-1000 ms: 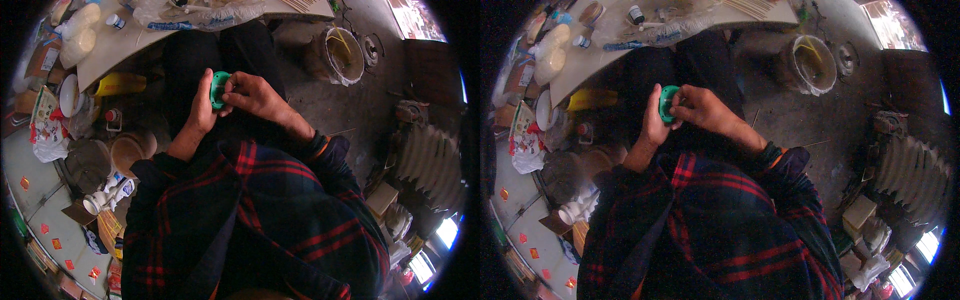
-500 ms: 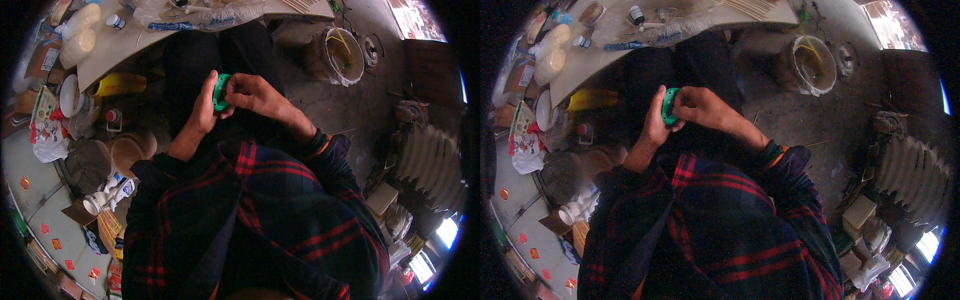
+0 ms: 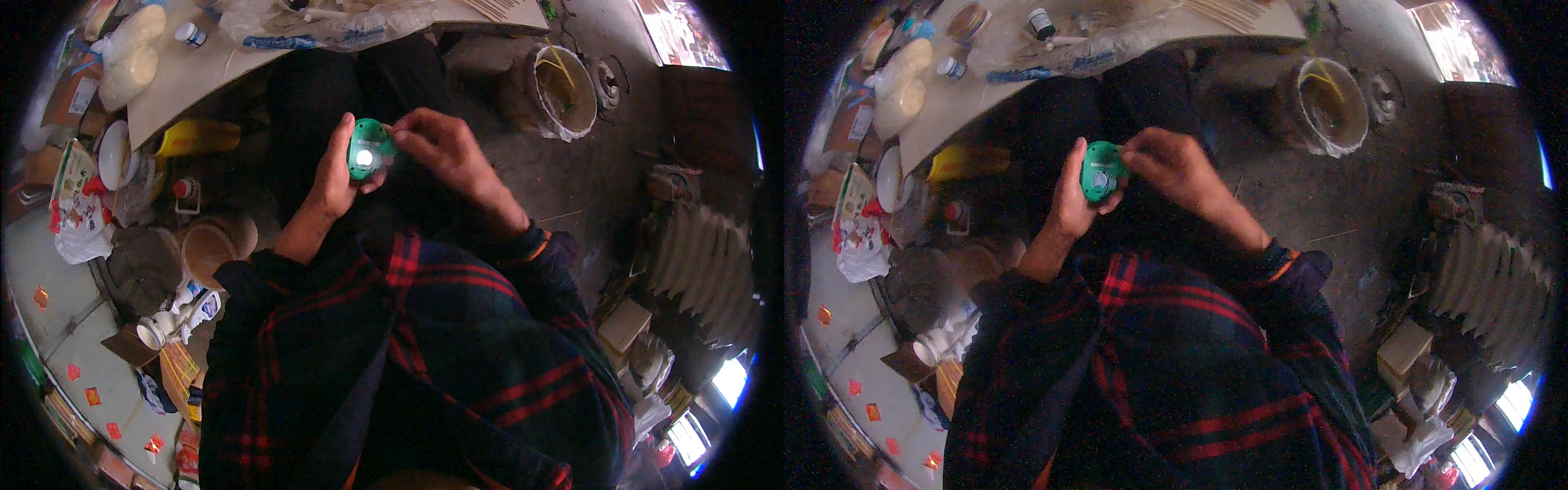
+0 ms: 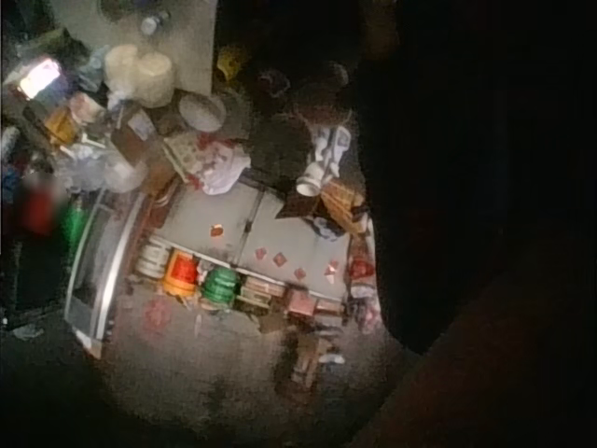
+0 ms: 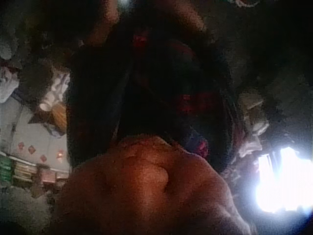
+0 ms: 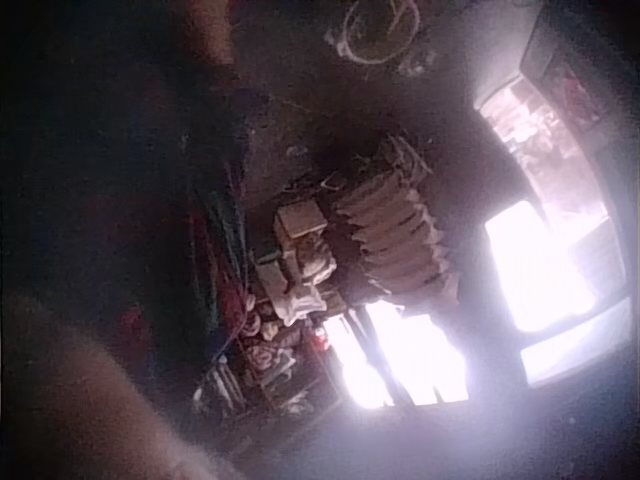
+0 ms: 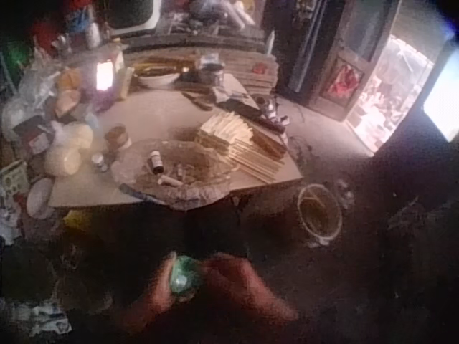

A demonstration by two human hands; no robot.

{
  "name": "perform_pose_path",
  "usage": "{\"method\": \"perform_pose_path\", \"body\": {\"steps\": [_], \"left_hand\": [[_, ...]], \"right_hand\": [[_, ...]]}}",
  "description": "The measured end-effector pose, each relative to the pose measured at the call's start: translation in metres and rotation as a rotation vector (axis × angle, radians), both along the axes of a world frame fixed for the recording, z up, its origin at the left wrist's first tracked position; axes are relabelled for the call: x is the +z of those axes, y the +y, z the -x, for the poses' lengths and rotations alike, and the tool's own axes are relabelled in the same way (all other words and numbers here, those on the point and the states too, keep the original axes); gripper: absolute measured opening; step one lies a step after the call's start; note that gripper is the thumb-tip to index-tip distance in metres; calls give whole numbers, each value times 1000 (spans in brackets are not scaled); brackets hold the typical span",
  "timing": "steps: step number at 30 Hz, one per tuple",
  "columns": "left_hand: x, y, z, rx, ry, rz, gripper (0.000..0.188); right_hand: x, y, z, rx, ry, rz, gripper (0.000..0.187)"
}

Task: The person opens a small green device, inserts a USB stick, and then removes it. They open the back cover, insert a battery, and close the cover. The person then applies a blue label to the device and handles a small white tube.

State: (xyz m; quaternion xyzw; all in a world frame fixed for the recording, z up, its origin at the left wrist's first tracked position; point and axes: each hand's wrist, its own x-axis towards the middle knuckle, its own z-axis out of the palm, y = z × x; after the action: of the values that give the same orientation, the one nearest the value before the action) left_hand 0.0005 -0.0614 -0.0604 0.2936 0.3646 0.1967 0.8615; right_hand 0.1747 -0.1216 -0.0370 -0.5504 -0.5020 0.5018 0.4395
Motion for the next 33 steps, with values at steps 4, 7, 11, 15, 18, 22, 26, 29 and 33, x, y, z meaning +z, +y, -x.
{"method": "perform_pose_path", "body": {"steps": [4, 7, 11, 15, 18, 22, 26, 29, 33], "left_hand": [[-4, 6, 0, -40, -116, -4, 64], [-4, 6, -1, -7, -111, 23, 64], [3, 1, -2, 4, -64, -73, 51], [15, -4, -3, -70, 247, -749, 53], [24, -6, -3, -47, 453, -1401, 82], [30, -5, -5, -47, 489, -1456, 84], [30, -6, -6, -36, 494, -1455, 80], [26, -5, -5, -37, 378, -993, 62], [17, 5, -2, -26, -193, -36, 56]], "right_hand": [[10, -11, -33, -32, -388, 68, 18], [9, -16, -41, -53, -466, 95, 18], [2, -17, -39, -91, -418, 45, 17], [-3, -18, -40, -121, -393, 87, 21], [-6, -18, -41, -104, -361, 127, 24], [-7, -19, -42, -107, -321, 110, 26], [-7, -18, -41, -116, -326, 113, 26], [-2, -16, -39, -174, -304, 84, 25], [16, -15, -34, -144, -304, 92, 20]]}}
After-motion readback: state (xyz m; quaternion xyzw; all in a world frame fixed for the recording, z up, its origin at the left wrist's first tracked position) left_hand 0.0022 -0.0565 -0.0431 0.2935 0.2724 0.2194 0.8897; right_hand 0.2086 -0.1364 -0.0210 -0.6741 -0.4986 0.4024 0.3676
